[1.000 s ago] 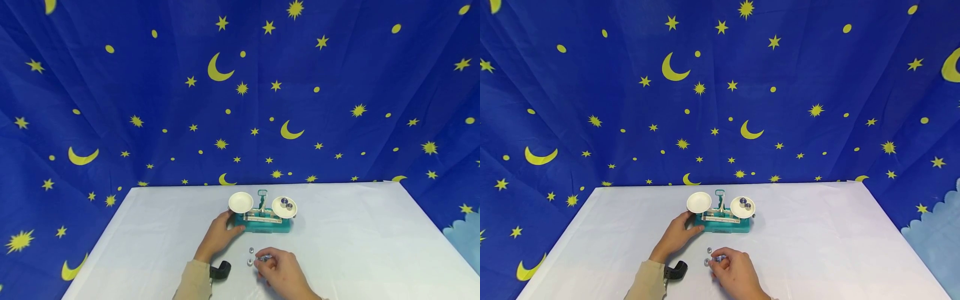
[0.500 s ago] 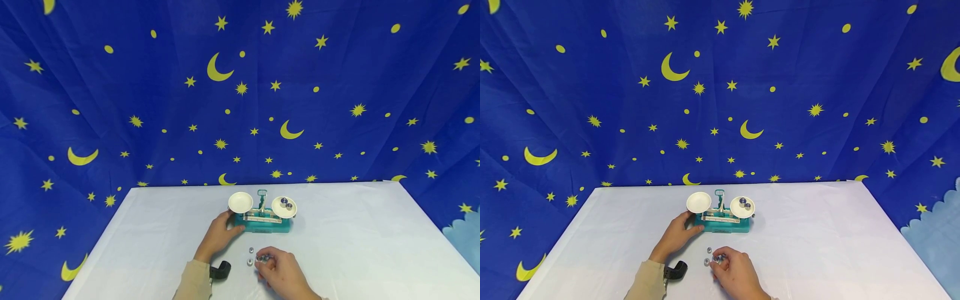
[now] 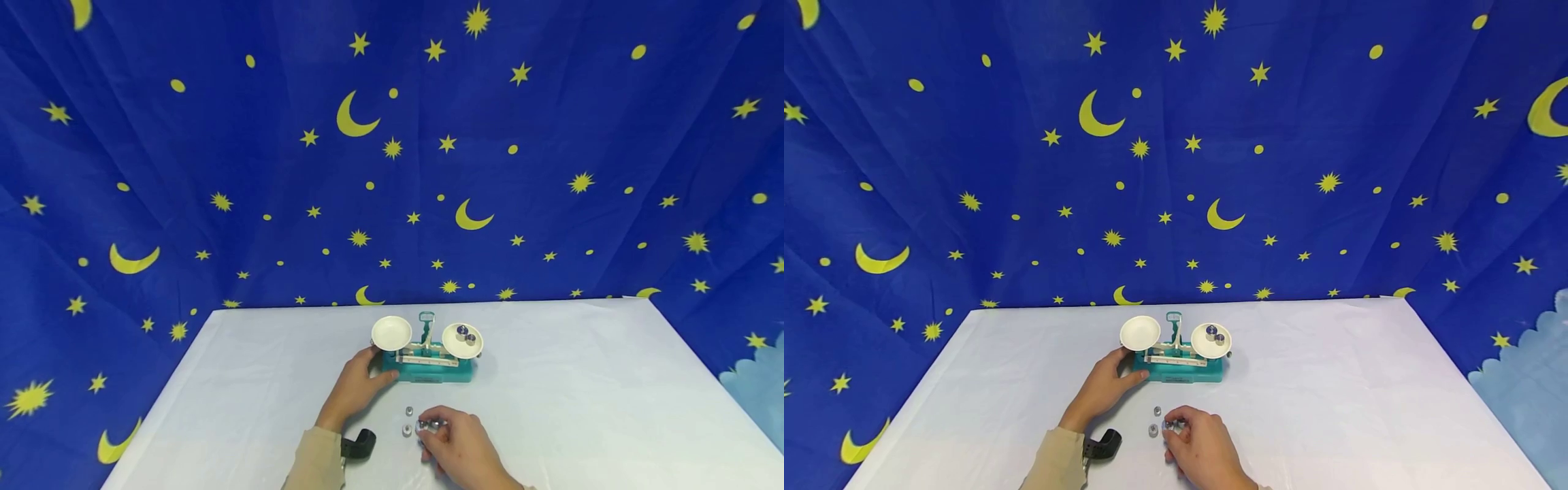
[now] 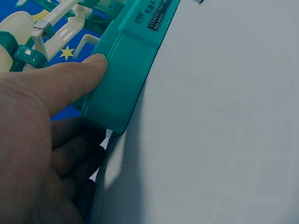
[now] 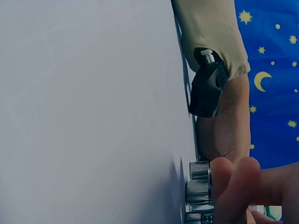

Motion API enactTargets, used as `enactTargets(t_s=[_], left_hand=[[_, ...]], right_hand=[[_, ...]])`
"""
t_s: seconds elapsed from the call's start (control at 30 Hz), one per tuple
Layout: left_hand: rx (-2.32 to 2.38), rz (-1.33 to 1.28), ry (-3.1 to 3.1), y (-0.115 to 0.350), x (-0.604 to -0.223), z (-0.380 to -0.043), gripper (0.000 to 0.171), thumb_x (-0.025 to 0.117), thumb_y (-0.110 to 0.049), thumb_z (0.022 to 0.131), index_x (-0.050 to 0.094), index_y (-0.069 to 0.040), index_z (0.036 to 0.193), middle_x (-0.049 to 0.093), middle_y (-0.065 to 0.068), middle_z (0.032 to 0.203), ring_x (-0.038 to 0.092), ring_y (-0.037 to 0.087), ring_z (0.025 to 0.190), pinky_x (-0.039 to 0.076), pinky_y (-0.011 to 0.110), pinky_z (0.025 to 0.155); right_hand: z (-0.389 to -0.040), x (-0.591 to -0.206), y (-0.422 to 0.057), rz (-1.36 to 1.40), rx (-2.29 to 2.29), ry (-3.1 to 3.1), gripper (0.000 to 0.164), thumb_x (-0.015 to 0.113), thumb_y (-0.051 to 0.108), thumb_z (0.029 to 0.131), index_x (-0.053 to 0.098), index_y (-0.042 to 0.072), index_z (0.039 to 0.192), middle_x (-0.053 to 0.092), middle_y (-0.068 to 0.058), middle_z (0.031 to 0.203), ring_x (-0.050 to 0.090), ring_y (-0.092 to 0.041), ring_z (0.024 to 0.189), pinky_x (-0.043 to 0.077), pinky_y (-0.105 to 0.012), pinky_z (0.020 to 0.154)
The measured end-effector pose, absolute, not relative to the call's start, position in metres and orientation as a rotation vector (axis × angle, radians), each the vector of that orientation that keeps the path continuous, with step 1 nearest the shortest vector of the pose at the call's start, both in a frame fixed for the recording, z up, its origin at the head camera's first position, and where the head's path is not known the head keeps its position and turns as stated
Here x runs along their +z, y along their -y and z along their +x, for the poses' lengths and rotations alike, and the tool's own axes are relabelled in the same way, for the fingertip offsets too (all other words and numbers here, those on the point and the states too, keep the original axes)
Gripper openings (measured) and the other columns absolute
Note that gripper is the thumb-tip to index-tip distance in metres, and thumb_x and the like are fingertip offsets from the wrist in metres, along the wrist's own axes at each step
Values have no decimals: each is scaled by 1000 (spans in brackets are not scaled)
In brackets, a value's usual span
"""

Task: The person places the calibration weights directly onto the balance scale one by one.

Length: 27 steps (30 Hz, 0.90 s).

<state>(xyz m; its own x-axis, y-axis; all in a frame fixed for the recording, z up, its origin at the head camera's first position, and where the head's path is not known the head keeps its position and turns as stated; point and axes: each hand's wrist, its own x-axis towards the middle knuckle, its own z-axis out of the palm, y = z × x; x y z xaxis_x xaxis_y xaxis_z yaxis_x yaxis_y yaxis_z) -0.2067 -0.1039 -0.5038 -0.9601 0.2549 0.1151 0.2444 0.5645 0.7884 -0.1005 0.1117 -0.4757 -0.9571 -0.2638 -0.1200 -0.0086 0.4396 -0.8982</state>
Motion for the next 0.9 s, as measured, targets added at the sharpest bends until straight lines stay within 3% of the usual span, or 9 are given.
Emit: enactTargets(t_s=[0.27, 0.6, 0.9], left_hand=[[1397, 459, -2763, 104, -505, -205, 72, 75, -36, 90, 49, 5, 144, 51, 25, 145, 45, 41, 137, 34, 56, 116], [1410, 439, -2761, 104, -504, -206, 72, 75, -35, 90, 49, 6, 144, 51, 25, 145, 45, 41, 137, 34, 56, 116], [1417, 457, -2773, 104, -505, -207, 71, 75, -34, 90, 50, 6, 142, 52, 26, 144, 46, 41, 136, 34, 56, 115]], right_hand=[[-101, -477, -114, -245, -1540, -2422, 16, 68, 13, 94, 68, 4, 107, 68, 4, 63, 59, -14, 44, 43, -24, 43], [-102, -478, -115, -246, -1572, -2431, 15, 66, 16, 96, 69, 4, 105, 68, 5, 63, 59, -15, 45, 49, -23, 56], [-100, -477, -112, -227, -1616, -2454, 16, 65, 17, 96, 69, 5, 104, 68, 6, 65, 57, -12, 44, 47, -24, 42]])
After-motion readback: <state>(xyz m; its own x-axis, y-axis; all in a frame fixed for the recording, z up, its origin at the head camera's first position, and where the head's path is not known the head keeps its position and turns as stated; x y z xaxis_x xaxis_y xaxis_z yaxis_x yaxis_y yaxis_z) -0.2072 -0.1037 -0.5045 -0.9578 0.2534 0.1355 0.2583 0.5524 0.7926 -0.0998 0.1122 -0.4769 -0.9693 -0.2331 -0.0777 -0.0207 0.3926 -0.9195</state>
